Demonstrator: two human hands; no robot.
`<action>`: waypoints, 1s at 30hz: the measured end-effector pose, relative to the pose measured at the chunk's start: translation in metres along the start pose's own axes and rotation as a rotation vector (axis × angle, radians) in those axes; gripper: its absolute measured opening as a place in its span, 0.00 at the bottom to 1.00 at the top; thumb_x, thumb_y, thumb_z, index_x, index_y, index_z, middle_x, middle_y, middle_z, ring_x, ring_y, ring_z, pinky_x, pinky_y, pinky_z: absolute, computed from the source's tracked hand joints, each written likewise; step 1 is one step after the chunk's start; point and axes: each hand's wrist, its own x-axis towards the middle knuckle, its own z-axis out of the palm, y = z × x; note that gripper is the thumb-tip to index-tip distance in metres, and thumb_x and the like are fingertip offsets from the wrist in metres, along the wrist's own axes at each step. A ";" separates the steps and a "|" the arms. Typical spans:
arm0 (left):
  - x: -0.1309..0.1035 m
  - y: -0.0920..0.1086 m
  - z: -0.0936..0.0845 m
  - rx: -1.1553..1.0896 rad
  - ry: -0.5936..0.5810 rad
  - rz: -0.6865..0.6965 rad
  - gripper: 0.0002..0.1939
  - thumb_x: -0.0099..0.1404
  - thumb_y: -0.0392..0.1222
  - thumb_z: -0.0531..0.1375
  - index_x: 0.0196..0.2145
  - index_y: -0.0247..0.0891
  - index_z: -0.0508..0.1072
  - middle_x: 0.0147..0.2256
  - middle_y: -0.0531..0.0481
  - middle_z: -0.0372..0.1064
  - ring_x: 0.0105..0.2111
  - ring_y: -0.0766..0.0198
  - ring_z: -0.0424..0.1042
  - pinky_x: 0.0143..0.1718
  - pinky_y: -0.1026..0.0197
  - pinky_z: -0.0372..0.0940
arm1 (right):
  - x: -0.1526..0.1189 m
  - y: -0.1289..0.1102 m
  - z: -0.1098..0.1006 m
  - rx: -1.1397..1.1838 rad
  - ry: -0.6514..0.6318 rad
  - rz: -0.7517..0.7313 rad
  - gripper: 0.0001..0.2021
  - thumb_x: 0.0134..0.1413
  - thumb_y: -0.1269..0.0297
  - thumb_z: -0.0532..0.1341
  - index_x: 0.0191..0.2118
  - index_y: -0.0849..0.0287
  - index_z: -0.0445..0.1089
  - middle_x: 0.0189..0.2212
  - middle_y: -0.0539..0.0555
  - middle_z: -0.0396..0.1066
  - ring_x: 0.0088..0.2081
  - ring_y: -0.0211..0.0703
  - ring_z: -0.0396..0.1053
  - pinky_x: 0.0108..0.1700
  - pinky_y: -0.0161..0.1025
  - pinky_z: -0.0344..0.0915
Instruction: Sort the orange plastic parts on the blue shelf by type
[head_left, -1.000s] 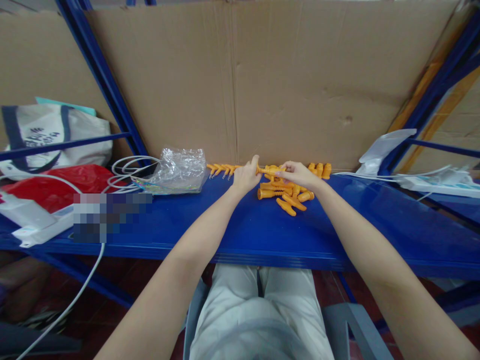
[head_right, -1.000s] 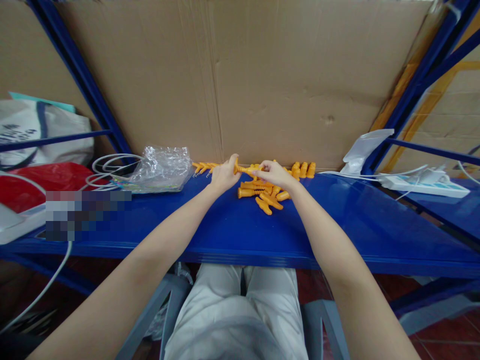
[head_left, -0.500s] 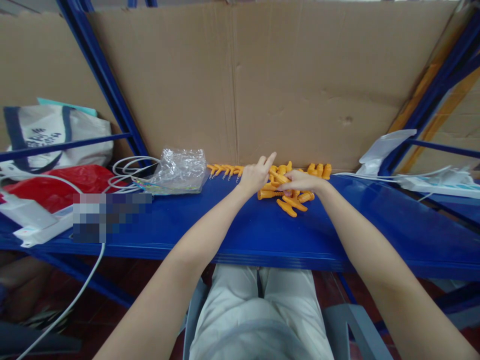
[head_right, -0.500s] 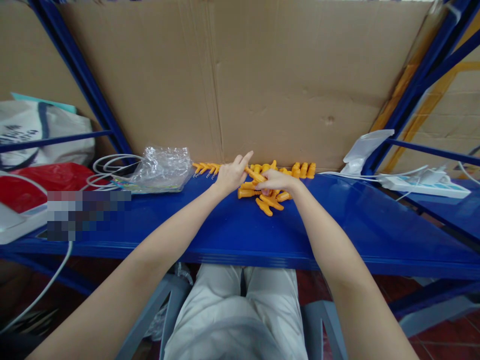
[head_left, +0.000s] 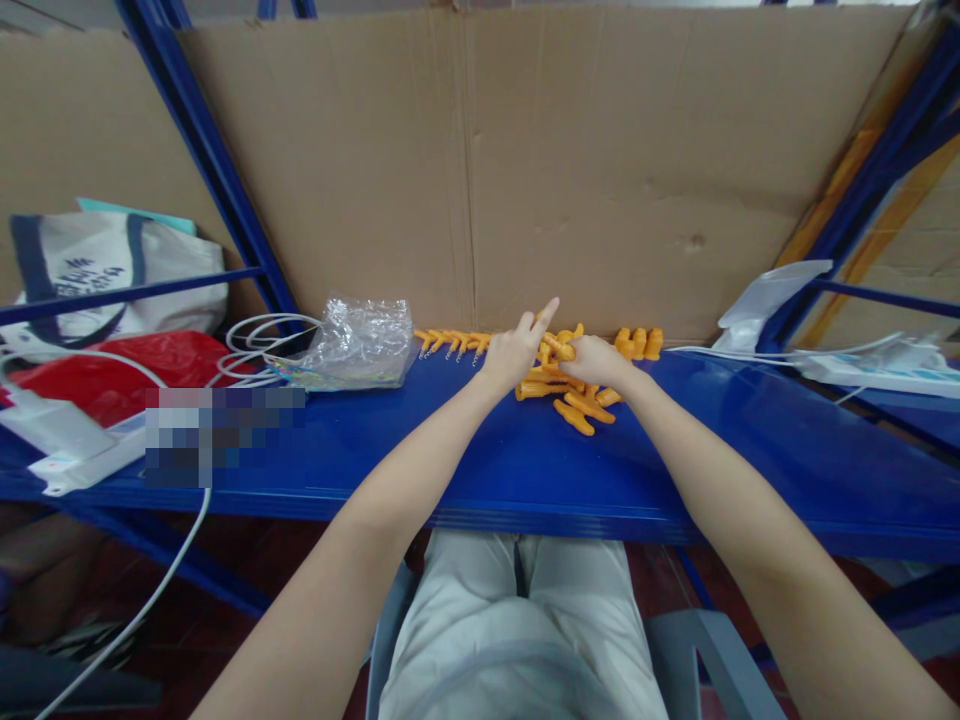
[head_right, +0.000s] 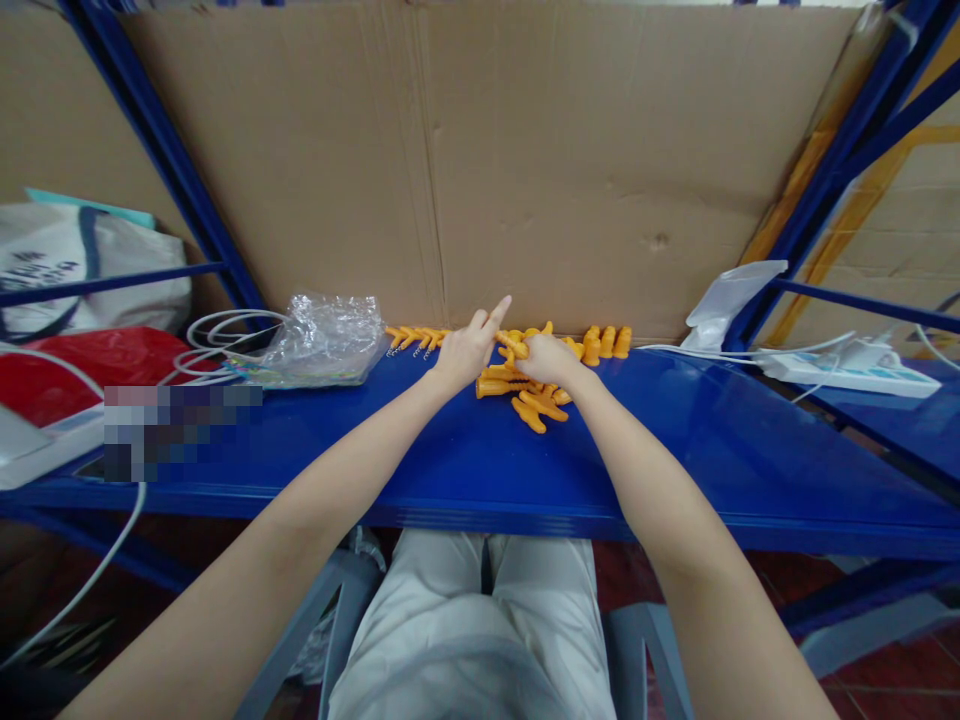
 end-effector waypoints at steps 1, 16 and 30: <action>0.000 0.001 0.000 -0.004 -0.008 -0.007 0.37 0.72 0.32 0.45 0.74 0.52 0.42 0.51 0.44 0.66 0.39 0.63 0.76 0.39 0.63 0.69 | -0.001 -0.001 -0.001 -0.018 -0.001 0.009 0.10 0.56 0.62 0.59 0.36 0.58 0.76 0.33 0.62 0.79 0.40 0.55 0.78 0.37 0.40 0.67; 0.001 0.010 -0.008 -0.064 -0.228 -0.117 0.33 0.71 0.35 0.50 0.72 0.37 0.50 0.52 0.35 0.73 0.51 0.51 0.76 0.50 0.55 0.69 | -0.004 0.006 0.009 -0.201 0.083 -0.008 0.15 0.57 0.60 0.63 0.47 0.63 0.76 0.41 0.70 0.79 0.49 0.63 0.76 0.50 0.49 0.69; -0.004 0.004 0.002 -0.048 0.018 -0.007 0.38 0.72 0.32 0.46 0.74 0.53 0.37 0.50 0.45 0.66 0.36 0.64 0.75 0.37 0.64 0.67 | -0.013 -0.001 -0.016 0.218 -0.223 0.016 0.12 0.55 0.67 0.58 0.23 0.61 0.71 0.19 0.52 0.72 0.24 0.40 0.70 0.32 0.35 0.64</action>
